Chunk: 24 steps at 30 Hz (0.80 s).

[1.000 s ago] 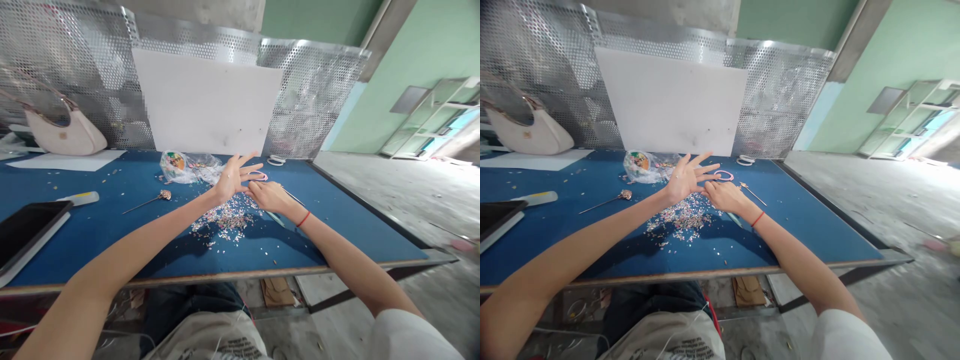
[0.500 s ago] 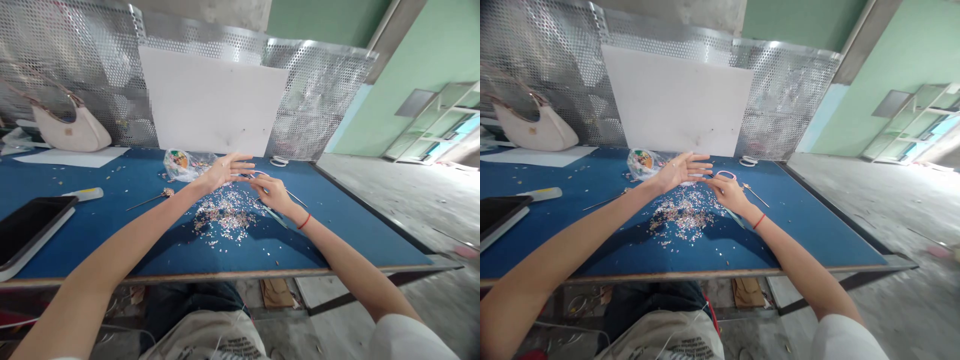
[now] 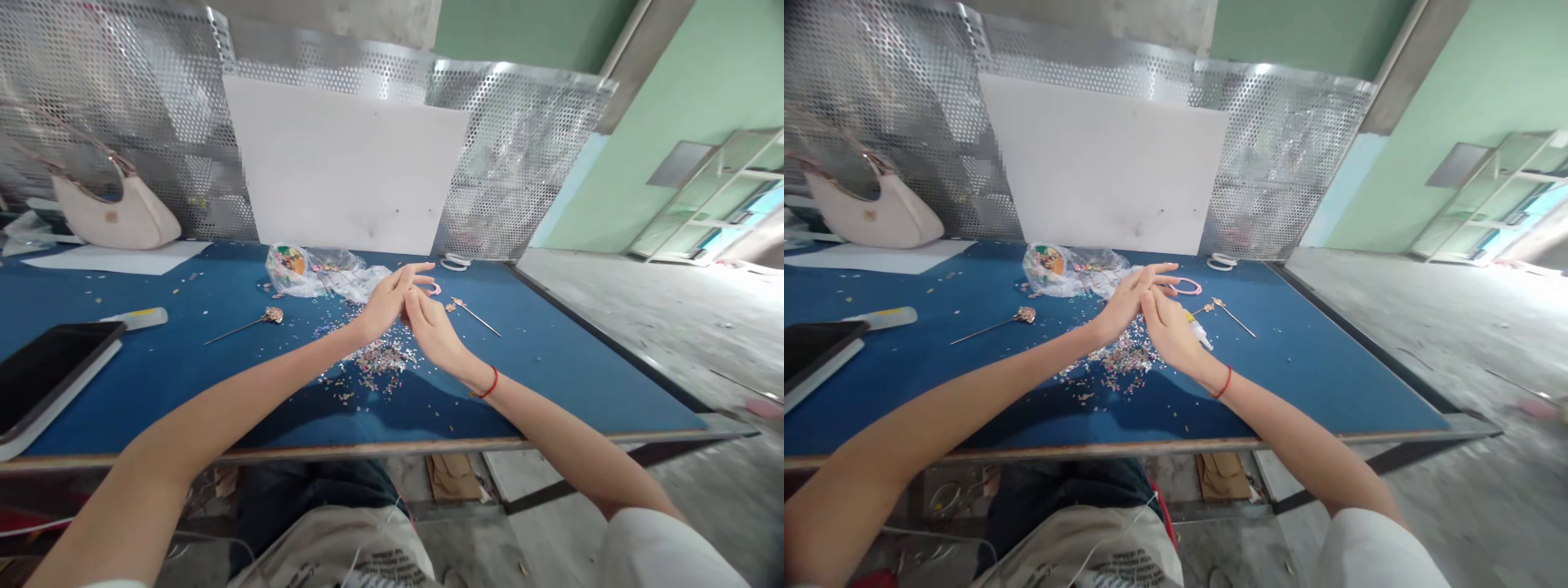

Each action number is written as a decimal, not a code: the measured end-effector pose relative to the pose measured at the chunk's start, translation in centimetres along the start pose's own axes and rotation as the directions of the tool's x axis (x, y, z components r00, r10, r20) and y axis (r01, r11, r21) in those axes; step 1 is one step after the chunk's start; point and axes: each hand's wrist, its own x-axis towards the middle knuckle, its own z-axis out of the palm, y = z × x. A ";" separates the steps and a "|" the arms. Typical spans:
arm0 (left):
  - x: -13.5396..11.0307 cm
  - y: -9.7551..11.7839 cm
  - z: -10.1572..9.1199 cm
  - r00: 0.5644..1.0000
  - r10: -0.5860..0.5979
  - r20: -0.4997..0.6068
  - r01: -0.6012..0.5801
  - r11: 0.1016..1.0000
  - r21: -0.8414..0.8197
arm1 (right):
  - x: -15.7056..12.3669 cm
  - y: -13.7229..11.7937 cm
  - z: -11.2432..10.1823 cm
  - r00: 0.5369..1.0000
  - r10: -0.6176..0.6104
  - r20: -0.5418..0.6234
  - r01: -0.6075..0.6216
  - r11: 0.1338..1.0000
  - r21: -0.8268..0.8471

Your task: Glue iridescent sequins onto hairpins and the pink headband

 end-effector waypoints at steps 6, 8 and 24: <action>-0.5 0.3 1.8 0.993 0.003 -0.121 0.002 0.999 0.035 | -0.4 -0.3 0.5 0.997 0.045 -0.061 -0.037 0.992 0.120; -0.5 0.2 1.6 0.996 -0.053 -0.078 0.052 0.998 -0.016 | -0.3 -0.4 0.6 0.992 0.122 -0.014 -0.111 0.939 0.324; 0.6 -1.9 -1.2 0.983 -0.077 -0.165 0.045 0.981 -0.189 | 1.7 2.9 -1.6 0.983 0.182 0.037 -0.171 0.805 0.568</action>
